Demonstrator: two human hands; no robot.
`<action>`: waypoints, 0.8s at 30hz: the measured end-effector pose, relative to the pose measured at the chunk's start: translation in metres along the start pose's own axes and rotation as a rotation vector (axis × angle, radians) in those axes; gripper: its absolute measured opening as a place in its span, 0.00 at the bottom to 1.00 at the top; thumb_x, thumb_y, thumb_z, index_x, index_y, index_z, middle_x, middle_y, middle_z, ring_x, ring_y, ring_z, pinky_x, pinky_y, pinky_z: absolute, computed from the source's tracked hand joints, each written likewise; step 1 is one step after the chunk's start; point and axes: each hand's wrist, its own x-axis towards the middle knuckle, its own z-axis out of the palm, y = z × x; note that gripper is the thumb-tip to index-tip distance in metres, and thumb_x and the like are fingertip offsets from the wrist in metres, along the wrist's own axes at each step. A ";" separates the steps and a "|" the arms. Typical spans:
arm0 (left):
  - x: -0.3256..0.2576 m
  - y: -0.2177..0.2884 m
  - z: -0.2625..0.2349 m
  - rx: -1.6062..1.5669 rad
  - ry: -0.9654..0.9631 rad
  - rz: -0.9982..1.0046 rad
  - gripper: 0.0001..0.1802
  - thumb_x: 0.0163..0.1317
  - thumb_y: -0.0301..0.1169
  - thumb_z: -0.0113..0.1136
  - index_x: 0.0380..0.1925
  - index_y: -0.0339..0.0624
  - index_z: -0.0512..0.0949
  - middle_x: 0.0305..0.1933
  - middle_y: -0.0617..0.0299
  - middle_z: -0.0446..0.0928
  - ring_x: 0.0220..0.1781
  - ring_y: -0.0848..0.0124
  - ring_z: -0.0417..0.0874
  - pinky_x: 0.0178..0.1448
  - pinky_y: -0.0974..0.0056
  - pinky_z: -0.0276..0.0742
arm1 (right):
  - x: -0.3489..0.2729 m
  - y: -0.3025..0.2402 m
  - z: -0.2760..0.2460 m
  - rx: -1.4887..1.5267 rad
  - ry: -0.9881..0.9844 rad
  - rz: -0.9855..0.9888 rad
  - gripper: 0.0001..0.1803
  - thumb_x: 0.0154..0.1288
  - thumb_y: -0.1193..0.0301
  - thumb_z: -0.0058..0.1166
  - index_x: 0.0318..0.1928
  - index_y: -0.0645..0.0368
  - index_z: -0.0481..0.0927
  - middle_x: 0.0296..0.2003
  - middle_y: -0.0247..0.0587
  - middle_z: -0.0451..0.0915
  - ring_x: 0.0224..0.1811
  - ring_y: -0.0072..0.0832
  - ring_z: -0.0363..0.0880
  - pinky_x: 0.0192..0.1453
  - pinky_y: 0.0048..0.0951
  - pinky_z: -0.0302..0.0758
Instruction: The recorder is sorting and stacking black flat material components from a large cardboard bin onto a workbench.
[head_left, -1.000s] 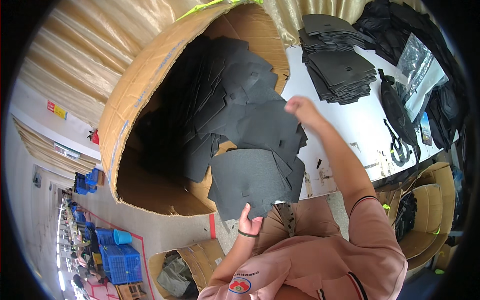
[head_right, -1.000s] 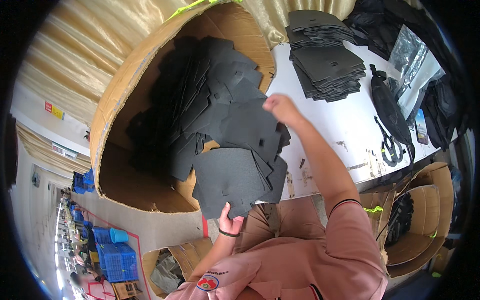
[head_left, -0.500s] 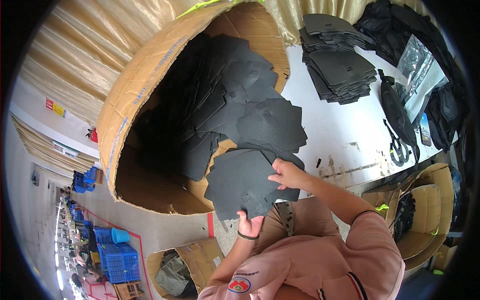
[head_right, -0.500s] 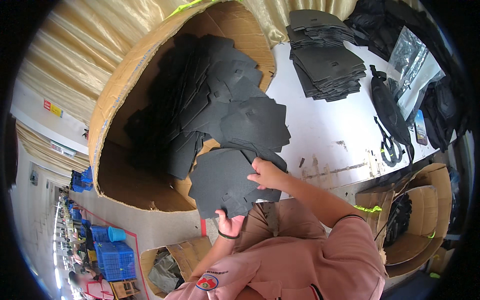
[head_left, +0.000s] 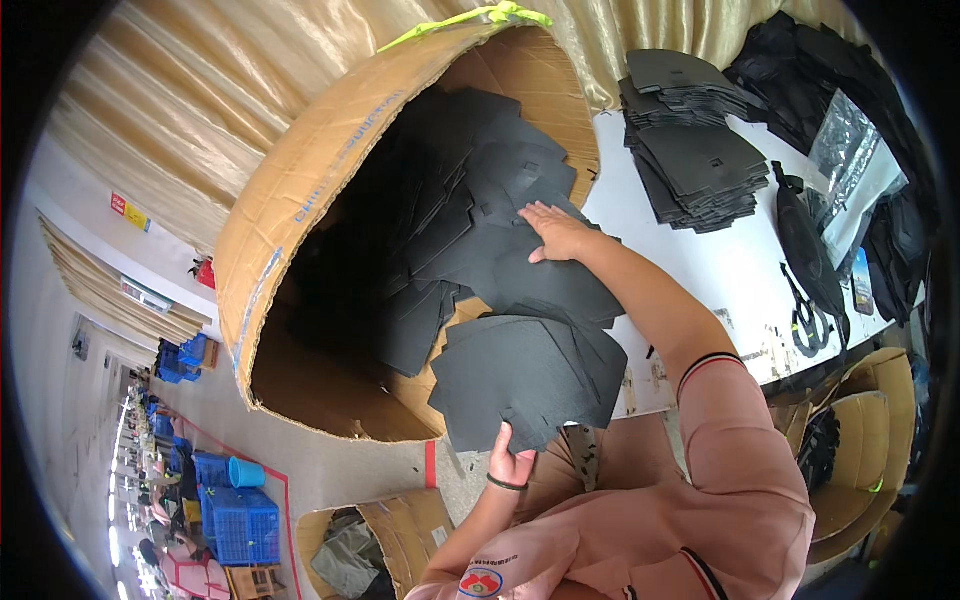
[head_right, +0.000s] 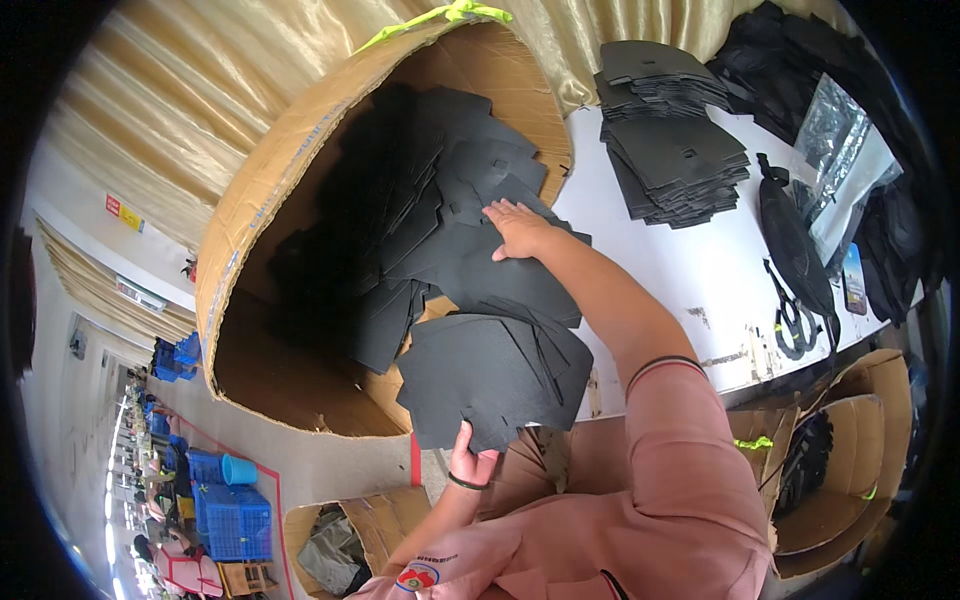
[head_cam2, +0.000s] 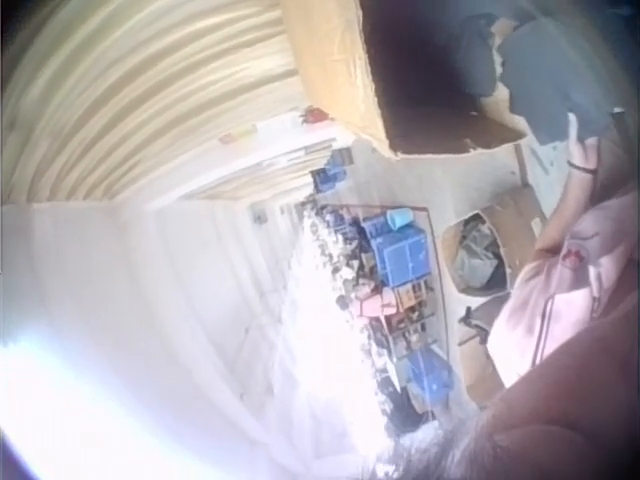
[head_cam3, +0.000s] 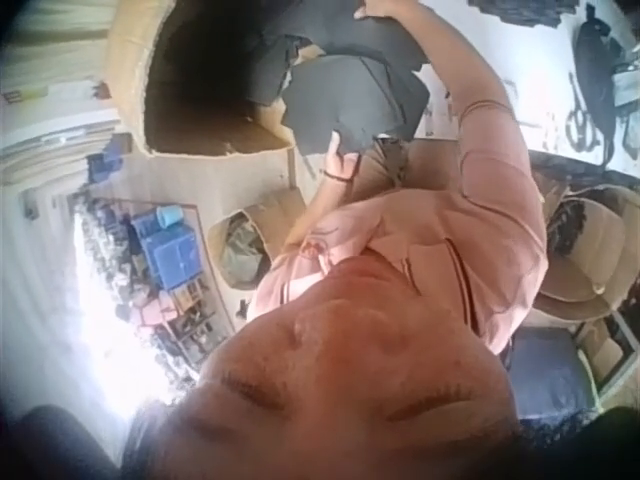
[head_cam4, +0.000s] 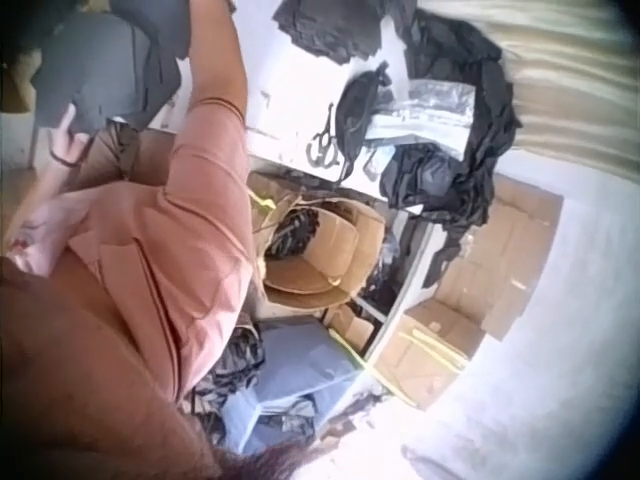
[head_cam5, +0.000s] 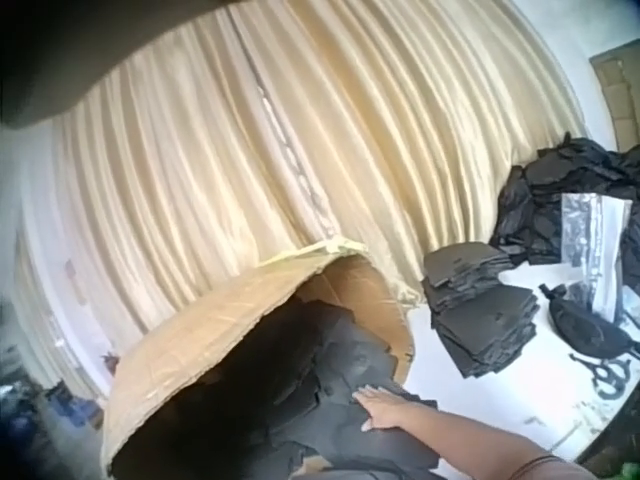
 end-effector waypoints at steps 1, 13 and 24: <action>0.001 -0.001 -0.001 0.003 -0.004 -0.007 0.27 0.65 0.41 0.56 0.61 0.43 0.67 0.65 0.60 0.69 0.66 0.61 0.68 0.71 0.52 0.60 | 0.008 -0.001 0.002 -0.028 -0.096 0.040 0.52 0.51 0.58 0.67 0.70 0.58 0.51 0.71 0.48 0.51 0.75 0.39 0.45 0.75 0.42 0.48; 0.004 -0.004 -0.014 0.011 -0.021 -0.001 0.27 0.66 0.41 0.55 0.61 0.42 0.66 0.65 0.59 0.69 0.66 0.61 0.68 0.70 0.52 0.61 | 0.036 -0.001 0.007 0.070 -0.795 0.217 0.54 0.44 0.58 0.72 0.70 0.59 0.56 0.65 0.49 0.65 0.66 0.47 0.64 0.68 0.42 0.61; 0.002 -0.002 -0.018 -0.113 -0.101 -0.038 0.23 0.67 0.36 0.54 0.59 0.39 0.67 0.61 0.58 0.71 0.63 0.63 0.71 0.69 0.55 0.63 | -0.037 0.023 -0.116 0.443 -0.073 0.030 0.35 0.45 0.71 0.69 0.55 0.63 0.71 0.53 0.50 0.75 0.57 0.39 0.72 0.63 0.33 0.66</action>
